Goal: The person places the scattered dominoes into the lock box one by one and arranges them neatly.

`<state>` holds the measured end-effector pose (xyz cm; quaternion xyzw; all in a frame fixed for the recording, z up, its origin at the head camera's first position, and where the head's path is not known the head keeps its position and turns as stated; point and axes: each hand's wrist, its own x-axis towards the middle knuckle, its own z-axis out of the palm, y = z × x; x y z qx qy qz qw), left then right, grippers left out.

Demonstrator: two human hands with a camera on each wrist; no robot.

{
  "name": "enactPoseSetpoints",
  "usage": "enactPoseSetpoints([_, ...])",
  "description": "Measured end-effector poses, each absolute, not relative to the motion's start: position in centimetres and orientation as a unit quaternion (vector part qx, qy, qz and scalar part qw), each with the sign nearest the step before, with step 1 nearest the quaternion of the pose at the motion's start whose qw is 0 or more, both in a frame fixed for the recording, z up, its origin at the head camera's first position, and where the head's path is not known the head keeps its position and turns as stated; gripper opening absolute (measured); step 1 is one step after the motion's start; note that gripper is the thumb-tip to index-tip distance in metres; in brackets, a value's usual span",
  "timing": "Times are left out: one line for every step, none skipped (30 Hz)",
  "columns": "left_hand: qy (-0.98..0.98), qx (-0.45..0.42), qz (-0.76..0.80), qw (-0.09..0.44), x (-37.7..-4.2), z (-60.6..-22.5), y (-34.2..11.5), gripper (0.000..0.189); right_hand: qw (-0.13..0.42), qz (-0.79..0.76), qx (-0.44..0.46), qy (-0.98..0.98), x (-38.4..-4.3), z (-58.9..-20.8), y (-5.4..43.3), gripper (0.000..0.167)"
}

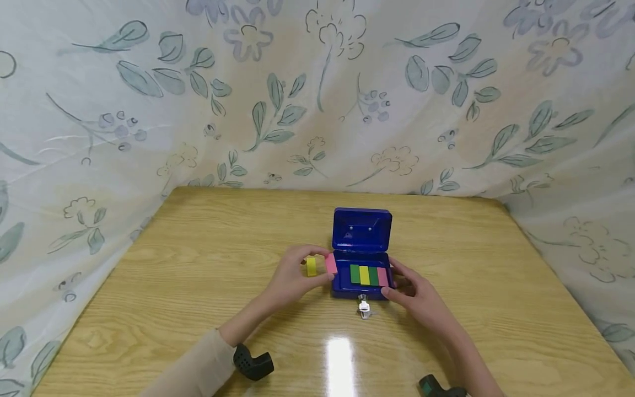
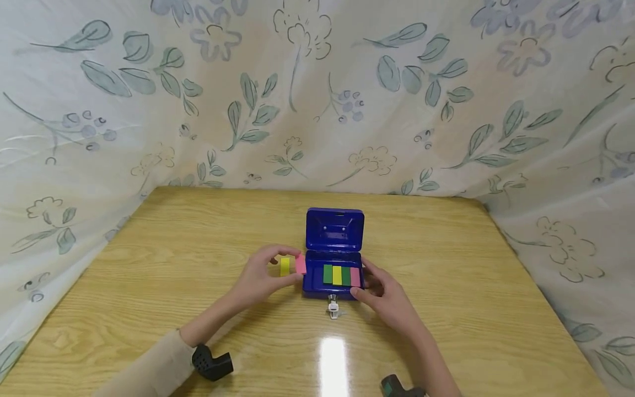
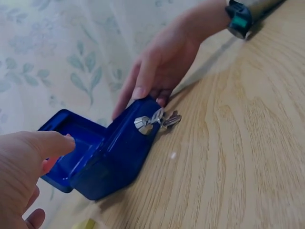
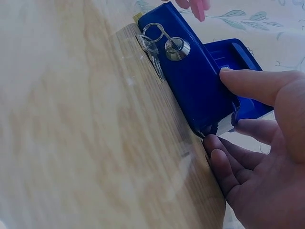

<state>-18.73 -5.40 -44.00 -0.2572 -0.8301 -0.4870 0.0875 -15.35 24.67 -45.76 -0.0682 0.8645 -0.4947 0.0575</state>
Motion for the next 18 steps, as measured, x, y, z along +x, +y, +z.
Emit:
enactPoseSetpoints([-0.83,-0.259,-0.487,0.083,-18.8,-43.9,-5.2,0.037,0.057,-0.494,-0.069,0.865,-15.4,-45.7,24.7,0.072])
enactPoseSetpoints([-0.83,-0.26,-0.487,0.08,-18.8,-43.9,-5.1,0.037,0.056,-0.493,-0.069,0.865,-15.4,-45.7,24.7,0.072])
enactPoseSetpoints([-0.83,-0.261,-0.487,0.077,-18.9,-43.9,-4.9,0.037,0.056,-0.494,-0.069,0.865,-15.4,-45.7,24.7,0.072])
enactPoseSetpoints([-0.829,-0.262,-0.488,0.074,-18.9,-43.9,-4.8,0.038,0.056,-0.494,-0.07,0.865,-15.4,-45.7,24.7,0.072])
enactPoseSetpoints([-0.829,-0.262,-0.49,0.07,-18.9,-44.0,-4.7,0.038,0.057,-0.496,-0.07,0.864,-15.5,-45.7,24.7,0.072])
enactPoseSetpoints([-0.828,-0.263,-0.491,0.067,-19.0,-44.0,-4.5,0.038,0.057,-0.497,-0.07,0.863,-15.5,-45.6,24.7,0.072])
enactPoseSetpoints([-0.828,-0.265,-0.491,0.065,-19.1,-44.0,-4.4,0.038,0.057,-0.499,-0.07,0.862,-15.4,-45.6,24.6,0.072])
enactPoseSetpoints([-0.827,-0.268,-0.49,0.064,-19.1,-44.1,-4.2,0.038,0.057,-0.498,-0.069,0.862,-15.4,-45.5,24.6,0.073])
enactPoseSetpoints([-0.827,-0.27,-0.489,0.062,-19.2,-44.1,-4.1,0.038,0.057,-0.498,-0.067,0.863,-15.4,-45.5,24.6,0.073])
enactPoseSetpoints([-0.827,-0.271,-0.489,0.06,-19.3,-44.1,-4.0,0.038,0.056,-0.497,-0.067,0.863,-15.4,-45.5,24.6,0.073])
enactPoseSetpoints([-0.826,-0.273,-0.489,0.059,-19.4,-44.2,-3.8,0.037,0.057,-0.497,-0.065,0.864,-15.4,-45.5,24.6,0.073])
enactPoseSetpoints([-0.826,-0.274,-0.489,0.059,-19.5,-44.2,-3.7,0.037,0.057,-0.495,-0.062,0.865,-15.4,-45.5,24.6,0.073])
enactPoseSetpoints([-0.826,-0.275,-0.488,0.058,-19.6,-44.3,-3.6,0.037,0.059,-0.493,-0.062,0.866,-15.4,-45.4,24.6,0.073])
enactPoseSetpoints([-0.826,-0.276,-0.488,0.057,-19.7,-44.3,-3.6,0.037,0.059,-0.492,-0.06,0.866,-15.3,-45.4,24.6,0.073])
enactPoseSetpoints([-0.827,-0.276,-0.487,0.055,-19.8,-44.4,-3.5,0.037,0.06,-0.492,-0.059,0.866,-15.3,-45.4,24.6,0.073])
enactPoseSetpoints([-0.827,-0.276,-0.486,0.055,-19.8,-44.4,-3.4,0.037,0.061,-0.493,-0.058,0.866,-15.3,-45.4,24.6,0.073])
enactPoseSetpoints([-0.828,-0.276,-0.486,0.053,-19.9,-44.5,-3.4,0.037,0.062,-0.493,-0.056,0.866,-15.3,-45.4,24.6,0.073])
enactPoseSetpoints([-0.828,-0.275,-0.486,0.052,-19.9,-44.5,-3.3,0.037,0.062,-0.492,-0.057,0.866,-15.4,-45.4,24.6,0.073])
